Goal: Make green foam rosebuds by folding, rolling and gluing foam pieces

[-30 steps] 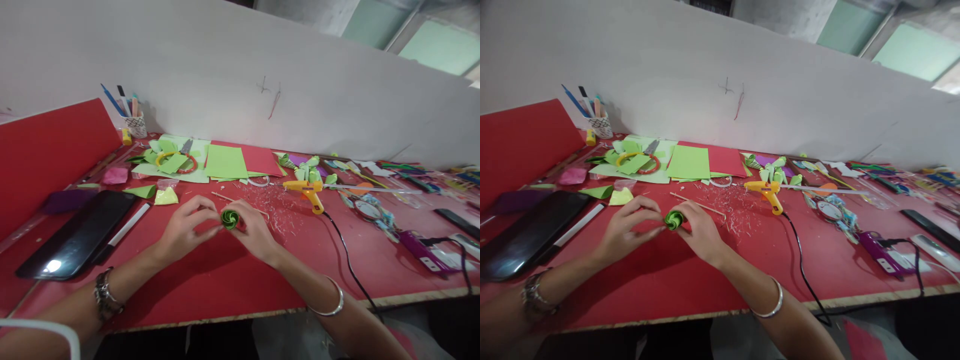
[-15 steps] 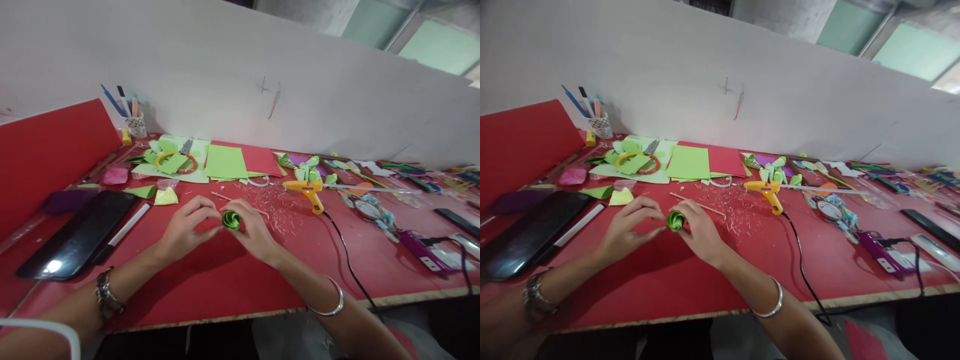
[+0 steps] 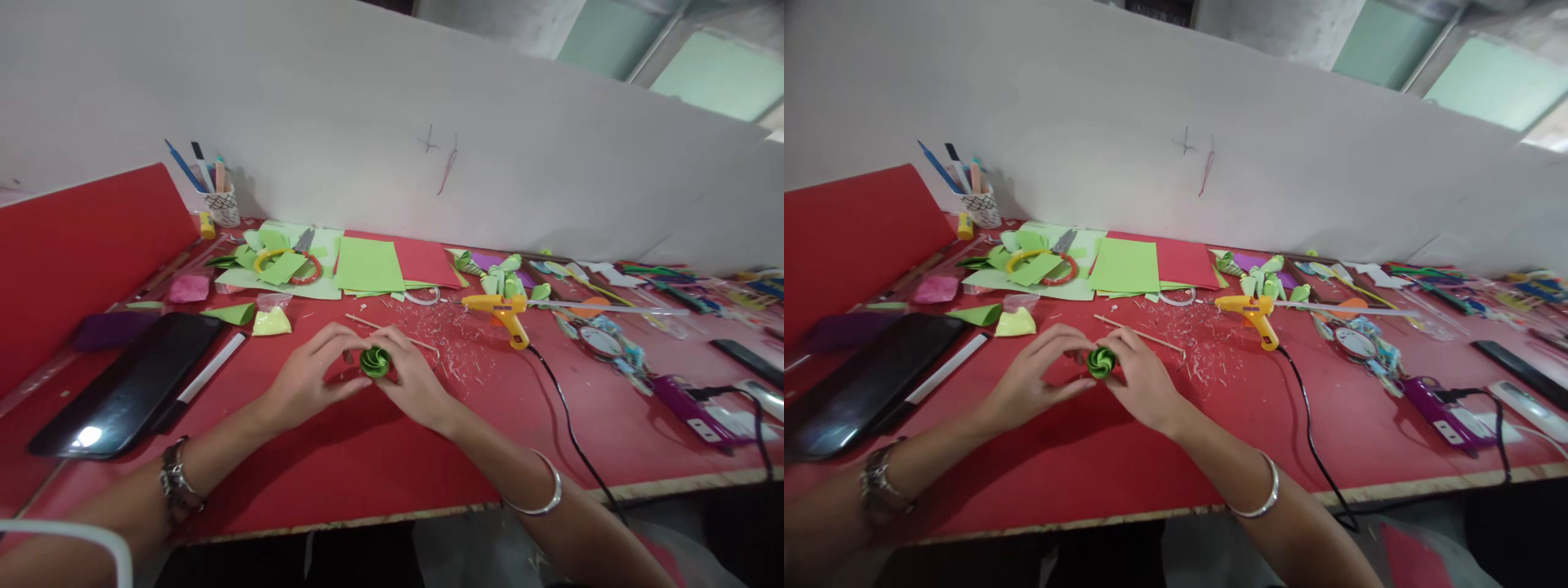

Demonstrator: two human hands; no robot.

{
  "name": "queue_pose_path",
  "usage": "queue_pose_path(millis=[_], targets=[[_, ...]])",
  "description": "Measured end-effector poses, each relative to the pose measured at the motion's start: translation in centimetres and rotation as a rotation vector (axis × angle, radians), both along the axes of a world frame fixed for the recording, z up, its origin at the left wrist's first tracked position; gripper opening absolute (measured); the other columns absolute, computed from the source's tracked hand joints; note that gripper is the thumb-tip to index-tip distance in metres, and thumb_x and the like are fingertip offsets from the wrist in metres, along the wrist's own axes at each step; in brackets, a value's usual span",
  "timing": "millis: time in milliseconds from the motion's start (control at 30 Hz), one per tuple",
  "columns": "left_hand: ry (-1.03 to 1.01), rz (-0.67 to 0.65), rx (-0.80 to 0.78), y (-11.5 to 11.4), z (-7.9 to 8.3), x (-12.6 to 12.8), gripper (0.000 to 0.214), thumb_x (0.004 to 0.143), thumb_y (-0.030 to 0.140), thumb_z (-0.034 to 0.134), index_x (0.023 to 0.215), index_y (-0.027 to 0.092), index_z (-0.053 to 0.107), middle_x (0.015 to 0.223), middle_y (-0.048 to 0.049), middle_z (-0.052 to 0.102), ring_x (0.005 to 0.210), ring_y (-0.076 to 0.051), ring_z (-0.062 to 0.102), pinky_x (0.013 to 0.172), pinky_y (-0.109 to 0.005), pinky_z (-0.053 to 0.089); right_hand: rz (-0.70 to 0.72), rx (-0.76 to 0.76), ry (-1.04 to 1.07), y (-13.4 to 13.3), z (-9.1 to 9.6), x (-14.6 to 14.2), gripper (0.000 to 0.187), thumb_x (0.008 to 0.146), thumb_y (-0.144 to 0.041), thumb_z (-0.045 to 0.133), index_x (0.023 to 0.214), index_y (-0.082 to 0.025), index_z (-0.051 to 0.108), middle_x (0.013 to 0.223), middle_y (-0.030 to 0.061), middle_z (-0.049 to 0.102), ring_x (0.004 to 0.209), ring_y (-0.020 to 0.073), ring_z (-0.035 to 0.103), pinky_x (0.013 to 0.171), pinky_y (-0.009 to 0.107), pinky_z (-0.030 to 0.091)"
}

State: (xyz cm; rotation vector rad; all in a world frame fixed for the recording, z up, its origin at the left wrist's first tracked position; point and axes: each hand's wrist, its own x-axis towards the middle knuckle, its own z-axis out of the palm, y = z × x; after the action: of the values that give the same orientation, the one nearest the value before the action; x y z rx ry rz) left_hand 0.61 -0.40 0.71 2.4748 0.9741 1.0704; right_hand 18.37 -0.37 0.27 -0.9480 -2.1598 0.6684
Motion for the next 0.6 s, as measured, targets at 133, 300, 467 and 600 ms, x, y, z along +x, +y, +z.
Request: queue_pose_path(millis=[133, 300, 467, 600], targets=[[-0.003, 0.031, -0.062, -0.17, 0.01, 0.1, 0.034, 0.075, 0.024, 0.058, 0.106, 0.021, 0.045, 0.093, -0.0032, 0.051, 0.08, -0.014, 0.051, 0.071, -0.027, 0.046, -0.005, -0.02, -0.004, 0.04, -0.18, -0.02, 0.032, 0.073, -0.009, 0.051, 0.103, -0.02, 0.047, 0.099, 0.0044, 0.048, 0.093, 0.0161, 0.048, 0.082, 0.03, 0.041], [0.009, 0.015, -0.074, -0.17, -0.07, 0.17, 0.03, 0.077, 0.023, 0.055, 0.105, 0.02, 0.046, 0.096, -0.0047, 0.051, 0.085, -0.015, 0.051, 0.074, -0.028, 0.046, 0.01, -0.018, -0.04, 0.04, -0.34, -0.04, 0.031, 0.073, -0.01, 0.053, 0.102, -0.019, 0.047, 0.101, 0.0051, 0.048, 0.094, 0.0171, 0.048, 0.081, 0.031, 0.041], [0.0, 0.01, -0.063, -0.12, -0.09, 0.18, 0.024, 0.078, 0.023, 0.054, 0.101, 0.019, 0.048, 0.096, -0.0056, 0.051, 0.086, -0.015, 0.051, 0.075, -0.028, 0.046, 0.033, -0.034, -0.01, 0.01, -0.02, -0.13, 0.026, 0.073, -0.011, 0.053, 0.098, -0.019, 0.049, 0.097, 0.0044, 0.049, 0.09, 0.0161, 0.048, 0.081, 0.031, 0.04], [-0.051, 0.01, -0.099, -0.12, 0.1, 0.13, 0.023, 0.077, 0.022, 0.055, 0.098, 0.018, 0.048, 0.095, -0.0053, 0.053, 0.083, -0.014, 0.052, 0.072, -0.027, 0.046, 0.03, -0.053, 0.024, 0.07, 0.42, -0.19, 0.016, 0.075, -0.015, 0.054, 0.091, -0.018, 0.051, 0.091, 0.0035, 0.049, 0.085, 0.0141, 0.048, 0.078, 0.028, 0.041]])
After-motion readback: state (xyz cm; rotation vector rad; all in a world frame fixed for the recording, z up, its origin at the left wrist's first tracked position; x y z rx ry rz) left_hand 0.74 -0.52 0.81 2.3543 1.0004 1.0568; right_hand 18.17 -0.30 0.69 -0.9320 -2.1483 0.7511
